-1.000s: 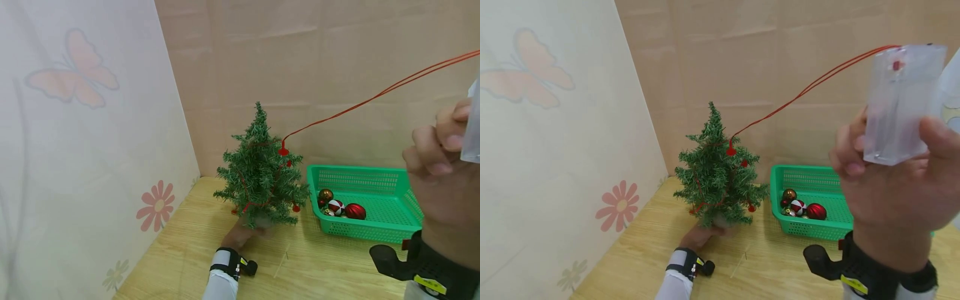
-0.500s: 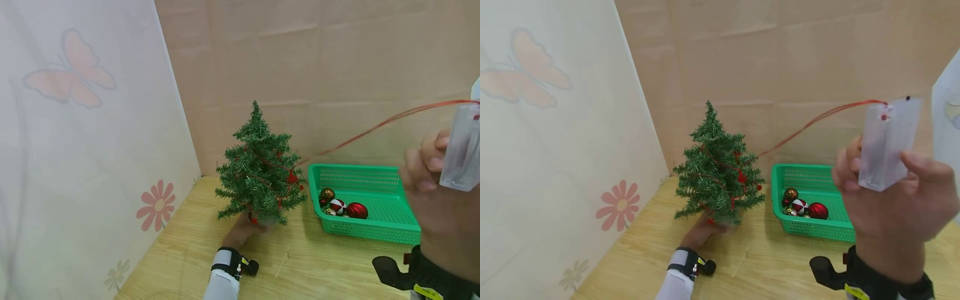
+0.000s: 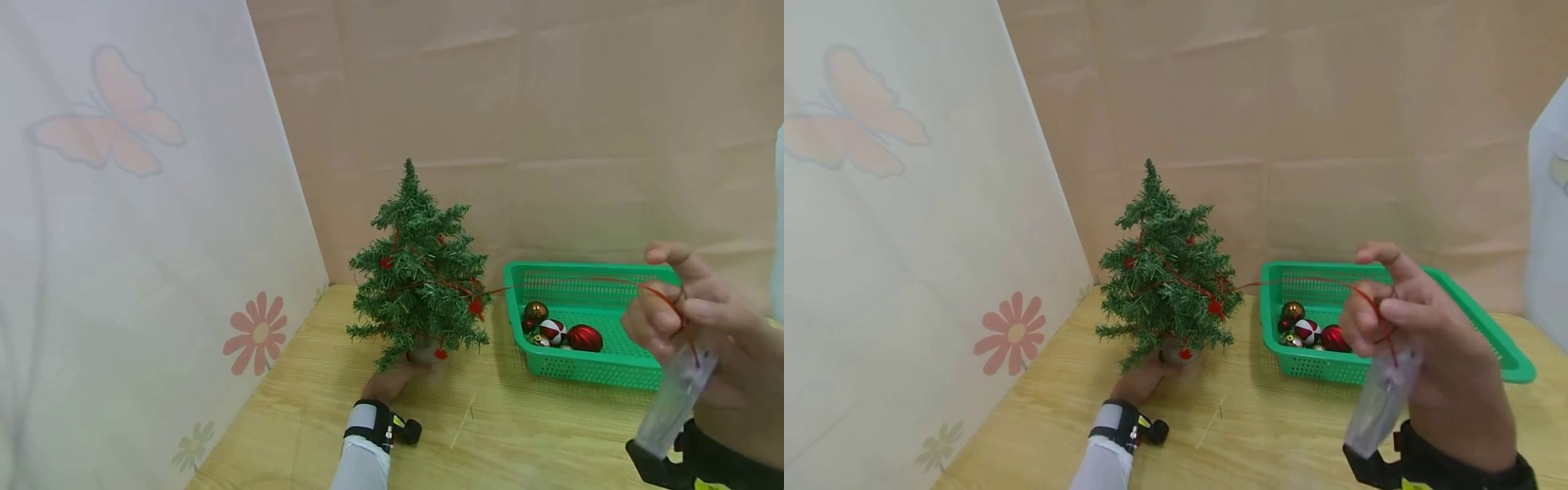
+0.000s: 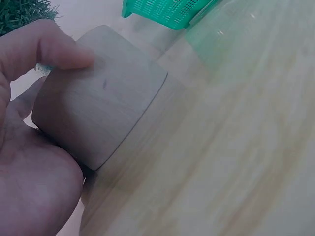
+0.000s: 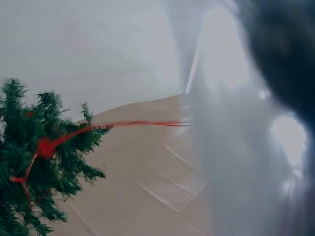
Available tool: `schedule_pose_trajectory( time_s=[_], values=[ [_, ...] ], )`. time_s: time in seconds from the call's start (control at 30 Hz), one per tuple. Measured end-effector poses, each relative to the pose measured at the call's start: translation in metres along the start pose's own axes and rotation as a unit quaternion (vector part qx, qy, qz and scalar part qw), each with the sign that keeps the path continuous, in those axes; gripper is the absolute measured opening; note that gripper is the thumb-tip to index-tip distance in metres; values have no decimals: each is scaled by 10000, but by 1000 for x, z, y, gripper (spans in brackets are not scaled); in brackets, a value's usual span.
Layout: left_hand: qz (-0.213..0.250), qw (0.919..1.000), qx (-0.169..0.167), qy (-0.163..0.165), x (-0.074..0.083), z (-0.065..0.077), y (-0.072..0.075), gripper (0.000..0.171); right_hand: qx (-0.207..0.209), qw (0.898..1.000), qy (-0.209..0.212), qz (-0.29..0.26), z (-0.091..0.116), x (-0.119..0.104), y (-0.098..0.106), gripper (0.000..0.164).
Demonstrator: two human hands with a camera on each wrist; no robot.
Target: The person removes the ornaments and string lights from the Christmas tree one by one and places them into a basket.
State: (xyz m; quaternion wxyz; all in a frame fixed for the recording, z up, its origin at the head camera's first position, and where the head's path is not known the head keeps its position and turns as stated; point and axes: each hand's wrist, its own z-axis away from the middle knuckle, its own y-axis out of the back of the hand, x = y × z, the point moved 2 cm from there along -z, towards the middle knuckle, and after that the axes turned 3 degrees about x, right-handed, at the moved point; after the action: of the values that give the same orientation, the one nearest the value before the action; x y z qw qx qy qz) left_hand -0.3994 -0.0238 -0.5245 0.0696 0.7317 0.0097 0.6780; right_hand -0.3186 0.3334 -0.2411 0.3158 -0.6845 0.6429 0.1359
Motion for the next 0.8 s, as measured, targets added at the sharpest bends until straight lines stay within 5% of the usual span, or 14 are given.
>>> schedule_pose_trajectory(
  time_s=[0.07,0.17,0.3,0.47,0.63,0.73,0.8],
  values=[
    [91,10000,-41,-2,59,30,-6,88,375,9979,-460,276,5,-3,3,54],
    [71,9998,-68,161,93,48,-9,82,664,9924,-722,743,9,-3,6,56],
    [-625,9977,158,-218,78,44,-5,72,514,9921,-509,1023,4,3,3,56],
    [-1536,9863,542,-276,47,35,4,67,700,9892,-400,1222,1,14,-4,55],
    [-2054,9771,498,-236,44,33,7,60,832,9763,-518,1931,-2,25,-7,54],
    [-1981,9793,346,-213,44,32,7,58,791,9708,-441,2221,-6,33,-8,54],
    [-1419,9895,229,-166,44,32,6,63,761,9698,-333,2295,-8,36,-9,53]
  ],
)
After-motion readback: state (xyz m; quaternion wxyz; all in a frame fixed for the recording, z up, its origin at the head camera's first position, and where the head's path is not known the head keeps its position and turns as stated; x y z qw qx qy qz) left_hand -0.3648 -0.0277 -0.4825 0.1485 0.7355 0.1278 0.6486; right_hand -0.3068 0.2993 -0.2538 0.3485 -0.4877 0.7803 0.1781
